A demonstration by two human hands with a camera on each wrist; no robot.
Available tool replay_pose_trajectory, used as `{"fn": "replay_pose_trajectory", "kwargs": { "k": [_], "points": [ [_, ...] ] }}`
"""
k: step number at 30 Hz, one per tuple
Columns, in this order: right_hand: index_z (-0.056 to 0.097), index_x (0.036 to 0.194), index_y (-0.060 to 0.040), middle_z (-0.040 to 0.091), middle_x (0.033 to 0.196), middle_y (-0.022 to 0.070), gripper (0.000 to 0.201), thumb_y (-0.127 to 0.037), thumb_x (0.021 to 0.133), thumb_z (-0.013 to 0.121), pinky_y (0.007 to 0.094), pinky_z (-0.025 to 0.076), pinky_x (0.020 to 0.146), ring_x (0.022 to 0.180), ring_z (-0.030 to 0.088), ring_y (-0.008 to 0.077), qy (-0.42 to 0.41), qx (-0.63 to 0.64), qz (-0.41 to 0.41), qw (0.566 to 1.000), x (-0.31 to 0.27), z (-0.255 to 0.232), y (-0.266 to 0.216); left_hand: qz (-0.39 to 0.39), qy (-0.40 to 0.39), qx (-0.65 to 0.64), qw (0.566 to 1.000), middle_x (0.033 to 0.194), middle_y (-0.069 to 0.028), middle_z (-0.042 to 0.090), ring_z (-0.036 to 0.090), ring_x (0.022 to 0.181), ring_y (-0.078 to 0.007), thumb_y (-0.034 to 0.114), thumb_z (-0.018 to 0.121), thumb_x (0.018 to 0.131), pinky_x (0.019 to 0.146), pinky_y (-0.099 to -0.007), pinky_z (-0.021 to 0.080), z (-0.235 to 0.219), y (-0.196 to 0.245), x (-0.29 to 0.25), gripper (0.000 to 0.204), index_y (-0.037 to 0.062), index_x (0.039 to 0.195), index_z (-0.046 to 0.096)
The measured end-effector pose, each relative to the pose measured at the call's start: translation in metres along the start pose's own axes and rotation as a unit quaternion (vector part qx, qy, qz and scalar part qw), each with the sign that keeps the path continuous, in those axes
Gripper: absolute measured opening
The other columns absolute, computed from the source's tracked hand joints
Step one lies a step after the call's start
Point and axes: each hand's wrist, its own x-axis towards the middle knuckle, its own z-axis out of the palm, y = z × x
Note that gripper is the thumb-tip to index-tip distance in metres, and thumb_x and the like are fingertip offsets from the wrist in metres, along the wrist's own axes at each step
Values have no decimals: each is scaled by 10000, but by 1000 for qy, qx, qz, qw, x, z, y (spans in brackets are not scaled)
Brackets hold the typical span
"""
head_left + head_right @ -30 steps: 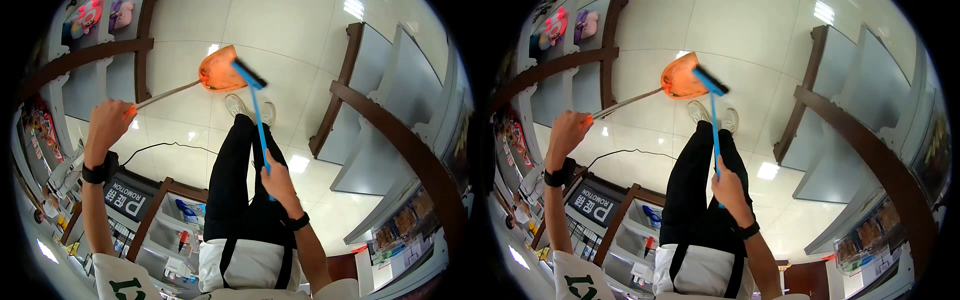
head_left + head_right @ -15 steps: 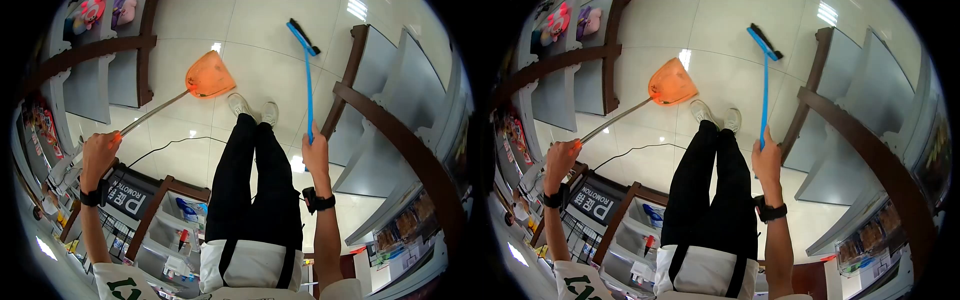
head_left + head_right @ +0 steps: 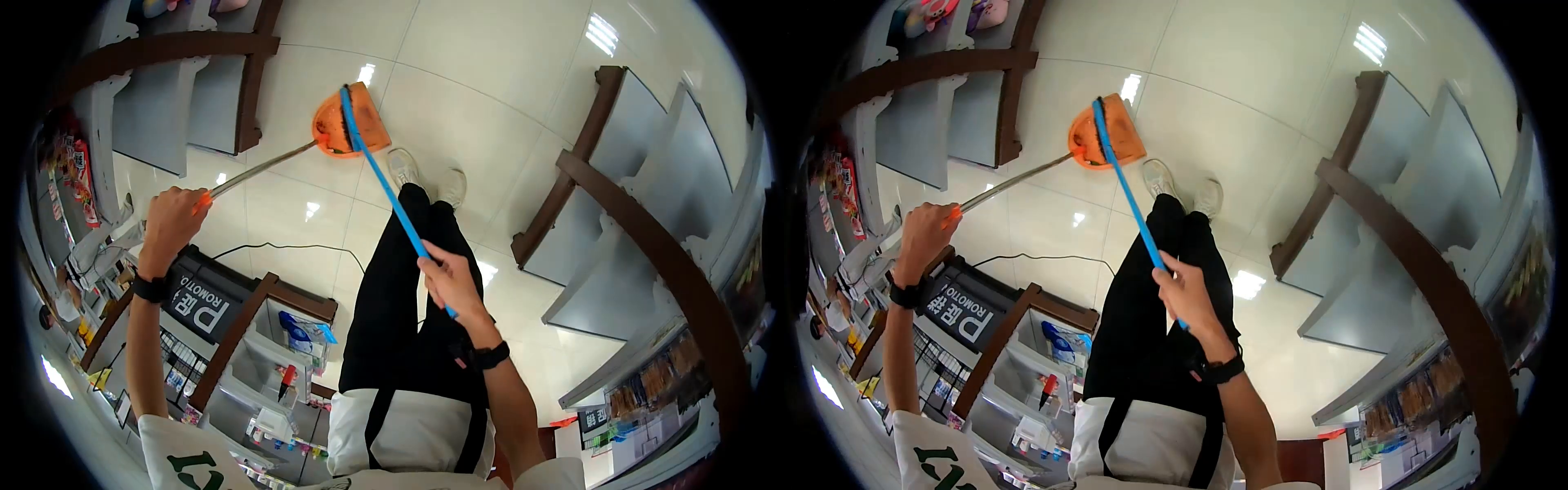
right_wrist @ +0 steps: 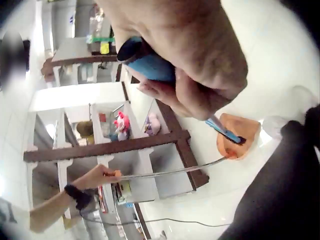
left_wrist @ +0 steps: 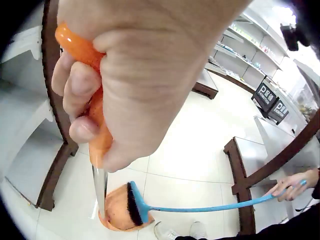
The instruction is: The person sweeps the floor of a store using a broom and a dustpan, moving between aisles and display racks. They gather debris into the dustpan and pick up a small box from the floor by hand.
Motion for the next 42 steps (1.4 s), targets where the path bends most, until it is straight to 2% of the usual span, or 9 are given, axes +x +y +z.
{"fn": "replay_pose_trajectory", "kwargs": {
  "k": [5, 12, 17, 22, 26, 30, 31, 33, 42],
  "points": [
    [473, 1453, -42, 450, 545, -34, 505, -150, 976, 600, 245, 329, 376, 389, 400, 48, 59, -75, -41, 995, -9, 8, -30, -19, -11, -5, 1000, 773, -166, 690, 660, 728, -351, 220, 693, 865, 679, -444, 522, 7, -3, -7, 203, 102, 1022, 746],
    [480, 1440, -10, 465, 546, -6, 498, -237, 1002, 546, 291, 376, 378, 372, 422, 90, 233, -347, -199, 887, 58, -56, -103, -32, -19, -29, 999, 717, -147, 670, 654, 687, -334, 241, 679, 877, 629, -432, 517, 13, 6, -21, 190, 101, 990, 740],
    [492, 1402, 40, 531, 564, 83, 478, -216, 998, 487, 351, 474, 440, 414, 562, 190, 276, -381, -170, 866, 90, -73, -177, -77, -2, -97, 992, 675, -153, 664, 657, 645, -359, 285, 659, 913, 601, -440, 529, 28, 10, -45, 206, 102, 884, 748],
    [479, 1403, 47, 541, 554, 123, 470, -188, 998, 465, 365, 473, 428, 388, 559, 216, 251, -417, -155, 859, 134, -66, -170, -117, -15, -163, 979, 671, -147, 659, 649, 639, -364, 263, 661, 907, 583, -448, 517, 48, 24, -56, 196, 90, 849, 731],
    [494, 1411, -11, 554, 549, 172, 446, -160, 992, 464, 382, 470, 429, 376, 549, 240, 185, -533, -195, 802, 113, -58, -101, -143, 0, -201, 969, 678, -160, 653, 640, 628, -368, 251, 661, 902, 577, -446, 514, 35, 29, -51, 205, 71, 816, 709],
    [533, 1395, -3, 457, 536, 23, 437, -166, 990, 530, 286, 382, 380, 392, 429, 98, 72, -405, -24, 911, 50, 0, -93, -155, -50, -181, 970, 703, -171, 655, 660, 704, -356, 273, 653, 908, 621, -445, 529, 40, 23, -46, 222, 64, 876, 722],
    [533, 1395, -3, 457, 536, 23, 437, -166, 990, 530, 286, 382, 380, 392, 429, 98, 65, -411, -25, 909, 46, 12, -97, -157, -45, -177, 971, 695, -165, 656, 668, 694, -346, 274, 663, 900, 612, -433, 534, 43, 19, -46, 224, 61, 851, 712],
    [523, 1411, -16, 432, 543, 3, 436, -156, 998, 531, 258, 329, 366, 382, 373, 84, 24, -228, 69, 971, 38, 22, -96, -162, -41, -183, 969, 681, -164, 656, 673, 663, -345, 281, 673, 893, 596, -417, 540, 41, 22, -49, 230, 59, 843, 702],
    [317, 1534, -48, 345, 547, -43, 541, -85, 1025, 497, 203, 268, 365, 369, 309, 36, -6, -41, 104, 994, -14, 60, -78, -196, -79, -212, 954, 647, -149, 652, 662, 602, -357, 278, 657, 918, 540, -423, 529, 62, 12, -72, 195, 89, 887, 692]
  ]
}}
